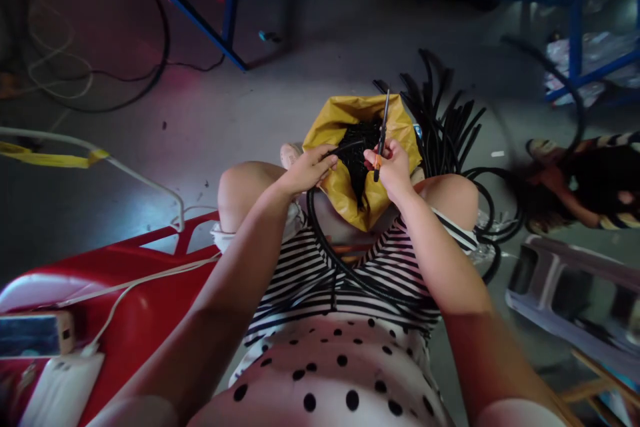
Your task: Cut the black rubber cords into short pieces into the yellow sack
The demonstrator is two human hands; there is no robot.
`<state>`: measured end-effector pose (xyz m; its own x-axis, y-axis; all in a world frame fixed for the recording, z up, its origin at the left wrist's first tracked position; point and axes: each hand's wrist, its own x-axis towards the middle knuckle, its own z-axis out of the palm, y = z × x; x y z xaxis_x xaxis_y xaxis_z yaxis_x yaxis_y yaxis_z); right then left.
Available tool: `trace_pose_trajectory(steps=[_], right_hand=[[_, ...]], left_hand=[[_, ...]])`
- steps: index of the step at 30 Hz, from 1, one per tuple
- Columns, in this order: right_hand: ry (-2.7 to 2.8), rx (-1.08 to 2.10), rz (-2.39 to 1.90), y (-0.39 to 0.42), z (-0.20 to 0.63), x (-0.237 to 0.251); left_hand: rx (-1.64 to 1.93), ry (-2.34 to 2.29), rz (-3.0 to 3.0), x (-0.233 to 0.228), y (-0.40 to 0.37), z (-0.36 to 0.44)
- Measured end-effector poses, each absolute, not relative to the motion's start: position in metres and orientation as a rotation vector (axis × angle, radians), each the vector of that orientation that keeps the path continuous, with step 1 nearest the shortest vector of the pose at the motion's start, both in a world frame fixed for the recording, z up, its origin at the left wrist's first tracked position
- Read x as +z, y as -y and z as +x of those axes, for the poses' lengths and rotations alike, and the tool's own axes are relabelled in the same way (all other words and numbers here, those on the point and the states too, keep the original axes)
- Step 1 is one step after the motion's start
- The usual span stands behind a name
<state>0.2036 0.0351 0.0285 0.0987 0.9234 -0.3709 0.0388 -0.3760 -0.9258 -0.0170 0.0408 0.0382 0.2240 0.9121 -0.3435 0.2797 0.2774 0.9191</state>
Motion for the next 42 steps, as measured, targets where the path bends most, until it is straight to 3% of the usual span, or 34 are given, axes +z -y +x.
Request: trace_pose_trajectory(steps=[9,16,42], right_hand=[[1.039,1.616,-1.695,-0.015,0.209,0.008],[1.304,1.634,-1.707,0.0,0.21,0.006],[1.121,1.715,-1.685,0.0,0.202,0.002]], left_hand=[[0.939,-1.456,1.083,0.036,-0.053,-0.019],[0.847,-1.408,1.151,0.04,-0.043,-0.03],[0.831,-1.47,1.373,0.03,-0.047,-0.008]])
